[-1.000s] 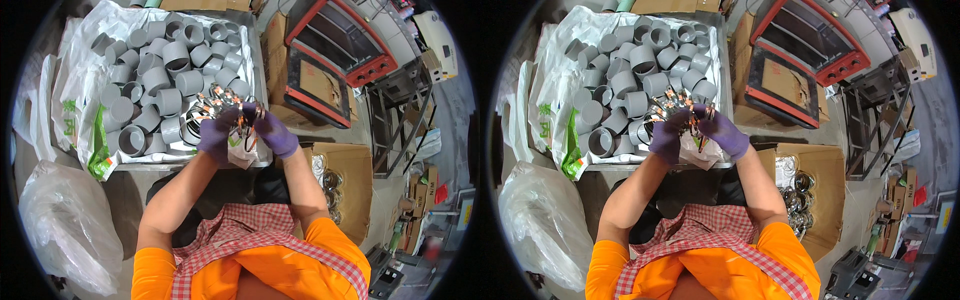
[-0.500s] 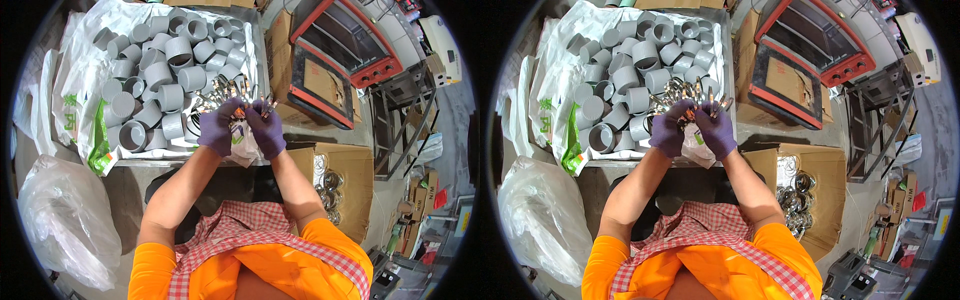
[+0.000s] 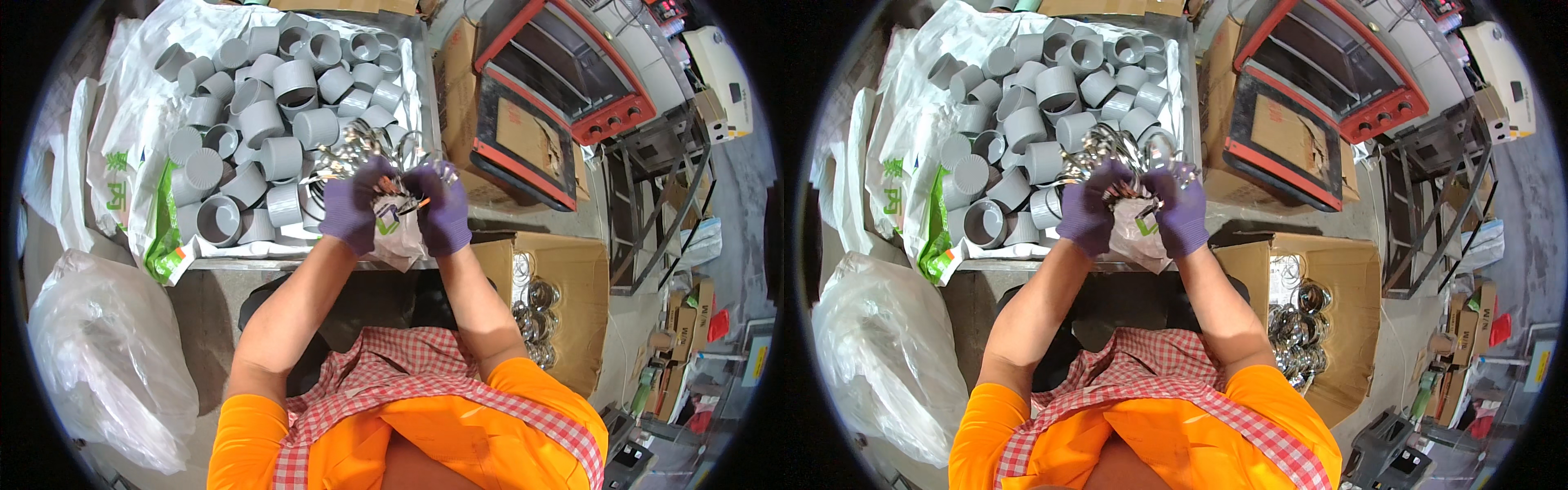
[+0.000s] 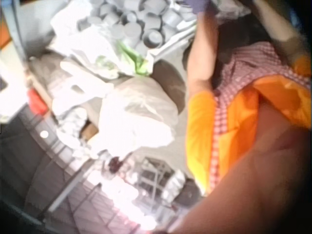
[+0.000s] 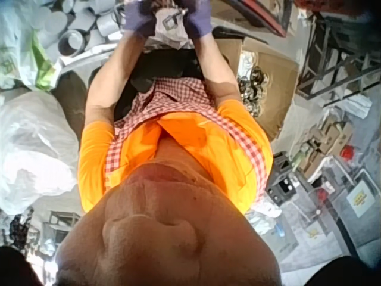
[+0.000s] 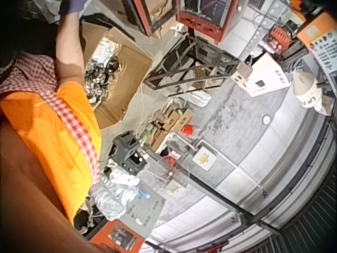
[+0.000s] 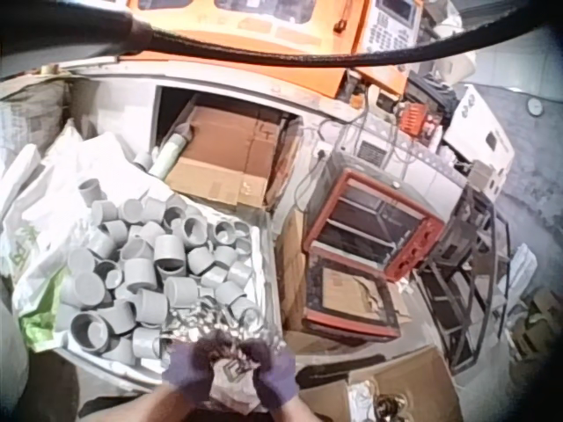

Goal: The person selects metal ring components and wires from boxes, places them onto trays inside a heating oven, and then inserts heated wires into plastic collars.

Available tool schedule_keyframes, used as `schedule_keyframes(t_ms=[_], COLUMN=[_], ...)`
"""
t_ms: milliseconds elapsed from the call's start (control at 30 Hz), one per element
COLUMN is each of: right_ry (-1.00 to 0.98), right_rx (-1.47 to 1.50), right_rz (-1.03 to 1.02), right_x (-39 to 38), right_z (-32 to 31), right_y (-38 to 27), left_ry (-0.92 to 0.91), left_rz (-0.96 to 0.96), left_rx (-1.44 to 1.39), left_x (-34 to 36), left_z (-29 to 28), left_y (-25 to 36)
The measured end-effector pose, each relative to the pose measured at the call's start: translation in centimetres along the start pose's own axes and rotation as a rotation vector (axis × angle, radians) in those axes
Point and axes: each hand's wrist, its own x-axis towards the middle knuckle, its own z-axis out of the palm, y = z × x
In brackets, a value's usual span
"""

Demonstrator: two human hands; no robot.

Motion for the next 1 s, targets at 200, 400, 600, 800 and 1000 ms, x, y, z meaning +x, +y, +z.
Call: schedule_keyframes(t_ms=[200, 400, 600, 800, 1000], right_ry=[0.106, -0.013, -0.365, -0.681, -0.681], right_rx=[-0.081, 0.601, 0.285, -0.066, -0.266], right_rz=[-0.103, 0.394, 0.312, 0.257, 0.078], right_x=[1.2, 0.0, 0.5, 0.4, 0.1], right_z=[-1.7, -0.3, -0.7, -1.4, -2.0], right_y=[2.4, 2.3, -0.8, -0.4, -1.7], left_ry=[0.061, -0.097, -0.274, -0.222, 0.021], left_rz=[0.476, 0.327, 0.142, -0.067, -0.193], left_rx=[0.820, 0.960, 0.879, 0.346, 0.746], left_x=[2.1, 2.5, 2.4, -0.3, 0.2], left_z=[-3.1, -4.2, -3.3, -0.1, 0.6], left_y=[0.5, -1.9, -1.9, 1.3, 0.3])
